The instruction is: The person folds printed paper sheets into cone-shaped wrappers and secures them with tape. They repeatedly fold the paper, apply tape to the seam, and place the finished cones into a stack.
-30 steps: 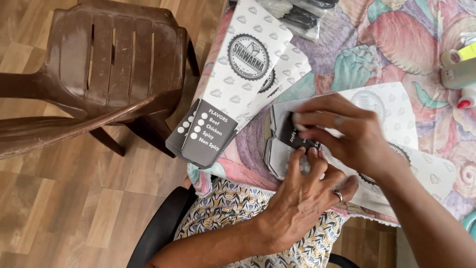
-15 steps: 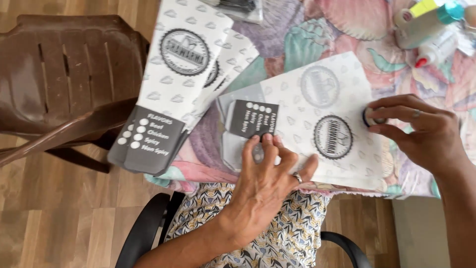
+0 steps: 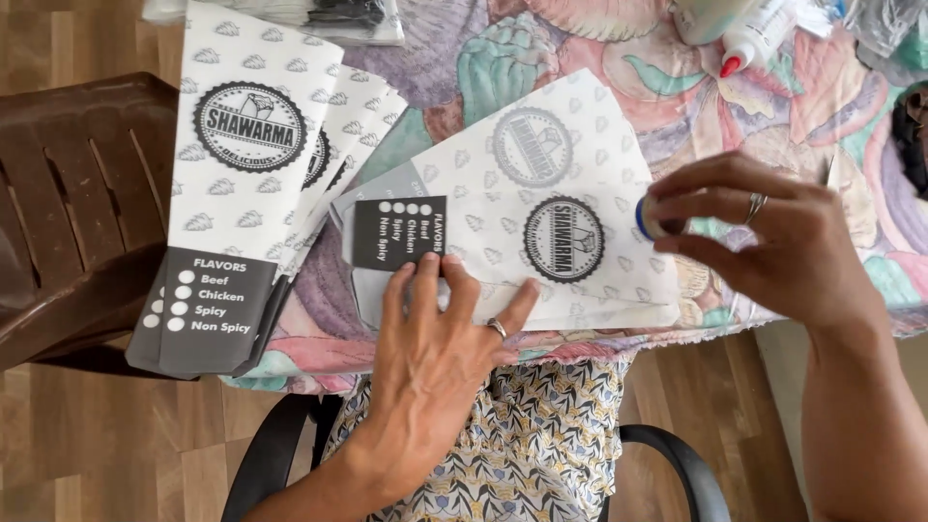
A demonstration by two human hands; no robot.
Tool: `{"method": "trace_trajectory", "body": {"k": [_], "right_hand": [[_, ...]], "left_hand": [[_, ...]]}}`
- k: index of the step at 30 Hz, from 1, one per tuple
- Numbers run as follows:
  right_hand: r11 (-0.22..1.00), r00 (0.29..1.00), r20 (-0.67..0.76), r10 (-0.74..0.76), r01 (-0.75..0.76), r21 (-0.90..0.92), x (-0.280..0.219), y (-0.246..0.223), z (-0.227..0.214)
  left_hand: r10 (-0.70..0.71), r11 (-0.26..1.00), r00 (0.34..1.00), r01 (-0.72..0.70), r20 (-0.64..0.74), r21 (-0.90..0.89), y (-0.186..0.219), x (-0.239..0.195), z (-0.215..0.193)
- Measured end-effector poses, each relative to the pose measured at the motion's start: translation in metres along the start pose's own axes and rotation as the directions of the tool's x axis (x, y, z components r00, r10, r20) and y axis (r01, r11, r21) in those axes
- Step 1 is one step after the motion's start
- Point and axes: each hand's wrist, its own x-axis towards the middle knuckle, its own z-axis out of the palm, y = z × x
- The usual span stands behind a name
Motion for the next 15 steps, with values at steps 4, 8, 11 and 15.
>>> {"method": "trace_trajectory", "body": {"k": [4, 8, 11, 15], "right_hand": [[0.992, 0.997, 0.059, -0.055, 0.049, 0.113, -0.013, -0.010, 0.020], [0.993, 0.995, 0.086, 0.050, -0.059, 0.106, -0.042, -0.005, 0.023], [0.985, 0.986, 0.109, 0.127, -0.139, 0.105, -0.046, 0.003, 0.011], [0.994, 0.991, 0.129, -0.029, 0.014, 0.111, 0.012, 0.016, 0.031]], "left_hand": [[-0.001, 0.999, 1.000, 0.000, 0.013, 0.045, -0.006, -0.001, -0.005], [0.005, 0.999, 0.998, -0.003, -0.064, 0.039, -0.003, 0.000, -0.013], [-0.011, 0.999, 0.994, 0.015, -0.108, 0.043, 0.003, 0.003, -0.012], [0.009, 0.997, 0.998, -0.004, -0.063, 0.075, 0.003, -0.001, -0.015]]}}
